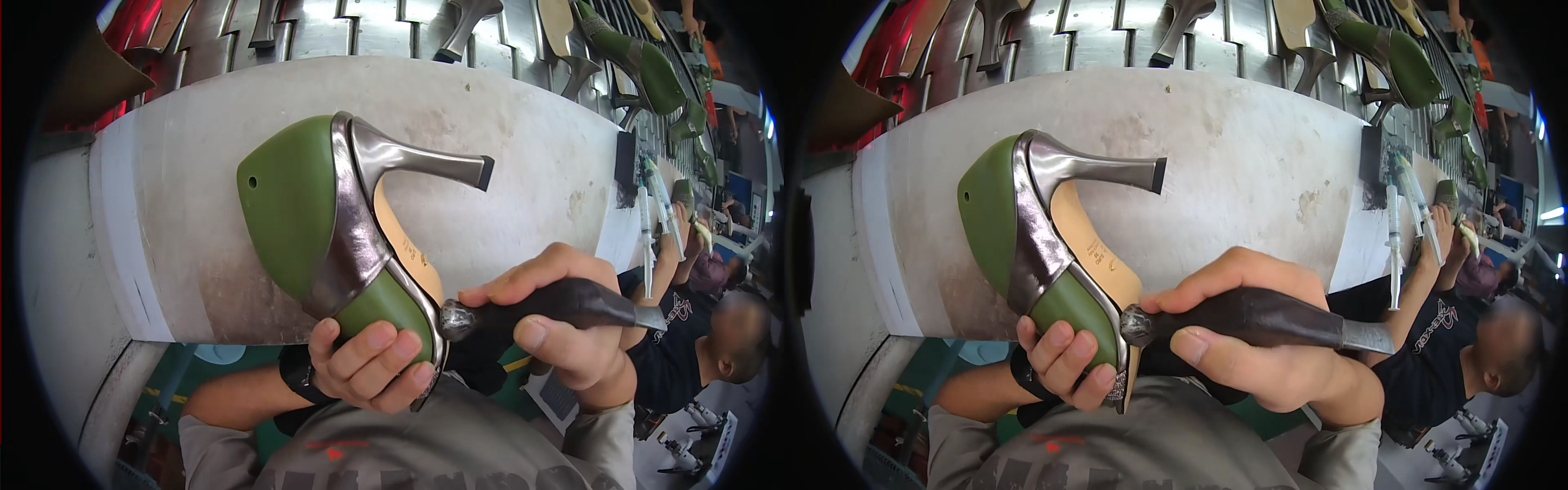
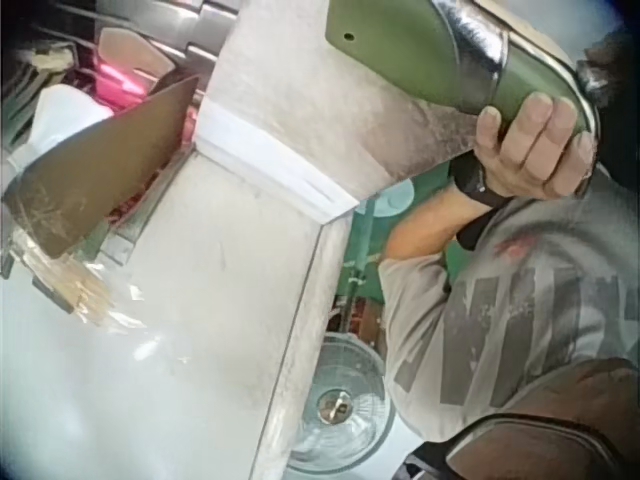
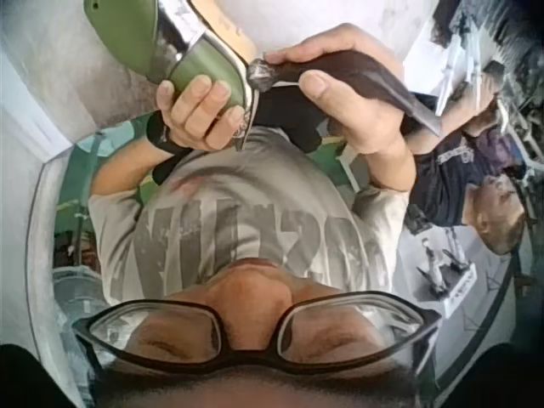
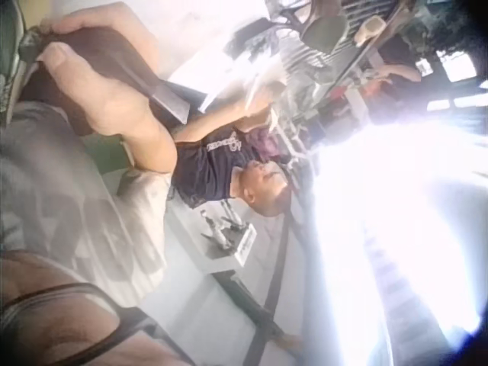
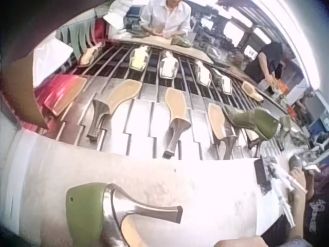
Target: The person attaches heels and soles onto shoe lasts by hand, hammers the edges using a cobbler's hammer, injects glue with a syringe, and places the shoes back on the conveyor.
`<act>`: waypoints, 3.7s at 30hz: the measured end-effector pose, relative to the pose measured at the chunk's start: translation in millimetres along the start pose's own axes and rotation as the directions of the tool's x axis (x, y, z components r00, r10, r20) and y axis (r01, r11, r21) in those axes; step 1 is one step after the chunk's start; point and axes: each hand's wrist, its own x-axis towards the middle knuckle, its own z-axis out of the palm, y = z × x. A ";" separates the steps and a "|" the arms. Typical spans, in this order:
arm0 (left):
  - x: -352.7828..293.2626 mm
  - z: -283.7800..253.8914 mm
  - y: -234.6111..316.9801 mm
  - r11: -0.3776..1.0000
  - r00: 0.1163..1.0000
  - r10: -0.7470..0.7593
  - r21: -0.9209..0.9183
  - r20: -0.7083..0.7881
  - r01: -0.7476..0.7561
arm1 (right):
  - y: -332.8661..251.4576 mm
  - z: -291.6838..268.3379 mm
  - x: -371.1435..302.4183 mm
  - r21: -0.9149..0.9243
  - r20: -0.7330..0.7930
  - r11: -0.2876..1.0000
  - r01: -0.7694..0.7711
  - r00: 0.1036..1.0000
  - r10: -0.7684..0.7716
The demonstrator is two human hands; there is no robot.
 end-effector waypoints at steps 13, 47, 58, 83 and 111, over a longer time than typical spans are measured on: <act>-2.6 -5.4 4.3 0.991 0.999 -0.039 -0.127 0.031 0.042 | -16.7 30.0 51.5 -0.216 -0.070 0.975 0.043 0.996 -0.059; -4.3 -8.1 -7.9 1.000 1.000 0.004 -0.006 0.014 -0.004 | 9.0 37.8 19.6 -0.036 -0.190 0.996 0.084 0.978 -0.090; -8.6 -16.3 -12.8 0.999 1.000 0.005 -0.032 0.005 -0.004 | 34.6 64.1 -76.9 0.054 -0.546 0.808 0.587 0.695 -0.468; -10.7 -16.3 -14.7 1.000 0.999 -0.003 -0.017 0.040 0.004 | 15.0 38.1 34.5 0.093 -0.269 0.879 0.468 0.862 -0.430; -9.8 -18.9 -18.8 0.996 0.999 -0.034 -0.085 0.042 0.037 | -8.2 24.5 47.9 -0.820 0.269 0.189 0.540 0.656 -0.706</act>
